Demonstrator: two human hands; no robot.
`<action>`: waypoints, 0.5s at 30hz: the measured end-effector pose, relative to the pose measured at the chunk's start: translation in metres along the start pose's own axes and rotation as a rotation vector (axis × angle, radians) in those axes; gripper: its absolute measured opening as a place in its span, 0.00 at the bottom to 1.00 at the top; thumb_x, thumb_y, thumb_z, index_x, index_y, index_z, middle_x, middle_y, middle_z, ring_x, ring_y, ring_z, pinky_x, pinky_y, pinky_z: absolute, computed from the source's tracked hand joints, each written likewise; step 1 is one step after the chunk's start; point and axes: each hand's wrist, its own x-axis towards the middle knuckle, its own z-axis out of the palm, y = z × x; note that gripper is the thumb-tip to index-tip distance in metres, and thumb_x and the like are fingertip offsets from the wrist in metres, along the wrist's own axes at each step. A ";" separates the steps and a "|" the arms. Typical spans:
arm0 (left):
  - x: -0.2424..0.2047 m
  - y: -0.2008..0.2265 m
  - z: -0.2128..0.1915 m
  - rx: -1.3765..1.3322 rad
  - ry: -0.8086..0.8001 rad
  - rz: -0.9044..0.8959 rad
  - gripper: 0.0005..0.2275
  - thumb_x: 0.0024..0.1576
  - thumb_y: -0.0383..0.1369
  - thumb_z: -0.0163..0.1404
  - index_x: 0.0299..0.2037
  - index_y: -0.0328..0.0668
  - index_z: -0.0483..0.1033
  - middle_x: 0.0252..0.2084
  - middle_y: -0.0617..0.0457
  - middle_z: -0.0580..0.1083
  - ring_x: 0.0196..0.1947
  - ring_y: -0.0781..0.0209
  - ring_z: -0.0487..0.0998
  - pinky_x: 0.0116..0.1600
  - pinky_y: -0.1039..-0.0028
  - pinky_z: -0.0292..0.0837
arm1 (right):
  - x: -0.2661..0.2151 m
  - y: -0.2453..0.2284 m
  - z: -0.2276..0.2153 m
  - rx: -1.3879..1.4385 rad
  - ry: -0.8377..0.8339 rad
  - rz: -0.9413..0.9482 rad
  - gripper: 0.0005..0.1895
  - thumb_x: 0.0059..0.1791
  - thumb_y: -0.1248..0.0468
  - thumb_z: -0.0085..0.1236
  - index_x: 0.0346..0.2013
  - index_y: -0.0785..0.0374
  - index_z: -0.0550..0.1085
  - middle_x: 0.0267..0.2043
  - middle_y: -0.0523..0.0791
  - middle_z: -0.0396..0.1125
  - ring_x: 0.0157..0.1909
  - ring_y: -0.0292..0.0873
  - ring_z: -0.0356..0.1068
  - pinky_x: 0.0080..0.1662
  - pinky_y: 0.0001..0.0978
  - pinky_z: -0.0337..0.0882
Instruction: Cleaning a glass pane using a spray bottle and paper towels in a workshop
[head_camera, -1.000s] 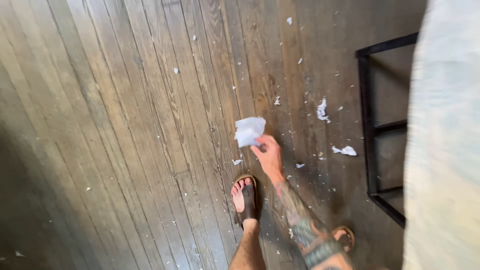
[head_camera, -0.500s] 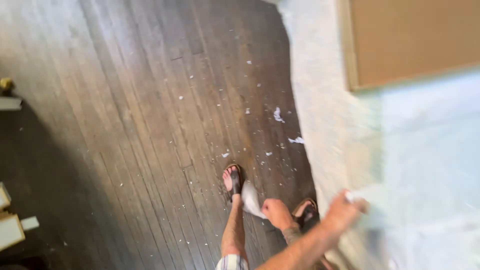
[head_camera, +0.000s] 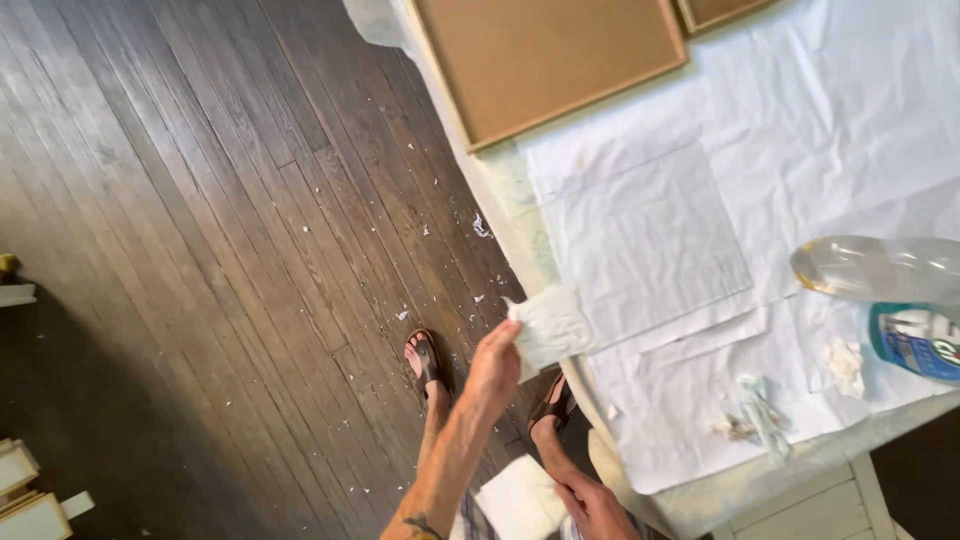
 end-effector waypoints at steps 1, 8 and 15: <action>-0.004 0.002 0.003 -0.033 0.015 0.017 0.13 0.63 0.30 0.49 0.55 0.31 0.72 0.49 0.42 0.79 0.48 0.49 0.81 0.55 0.57 0.79 | -0.010 0.026 -0.005 0.060 0.048 -0.145 0.13 0.51 0.60 0.53 0.48 0.52 0.79 0.52 0.40 0.79 0.52 0.37 0.79 0.47 0.30 0.77; -0.006 -0.004 0.007 -0.050 0.253 0.194 0.24 0.57 0.33 0.53 0.63 0.27 0.68 0.49 0.46 0.76 0.44 0.54 0.77 0.49 0.62 0.77 | -0.077 0.024 -0.061 0.181 1.140 -0.217 0.09 0.25 0.58 0.39 0.08 0.50 0.71 0.12 0.37 0.39 0.13 0.36 0.45 0.20 0.33 0.45; -0.011 -0.017 -0.017 -0.208 0.139 0.157 0.07 0.57 0.33 0.43 0.27 0.47 0.72 0.24 0.57 0.71 0.25 0.55 0.74 0.28 0.61 0.68 | -0.127 0.013 -0.181 0.581 0.582 0.369 0.16 0.43 0.70 0.61 0.45 0.66 0.82 0.37 0.54 0.80 0.38 0.53 0.77 0.41 0.41 0.72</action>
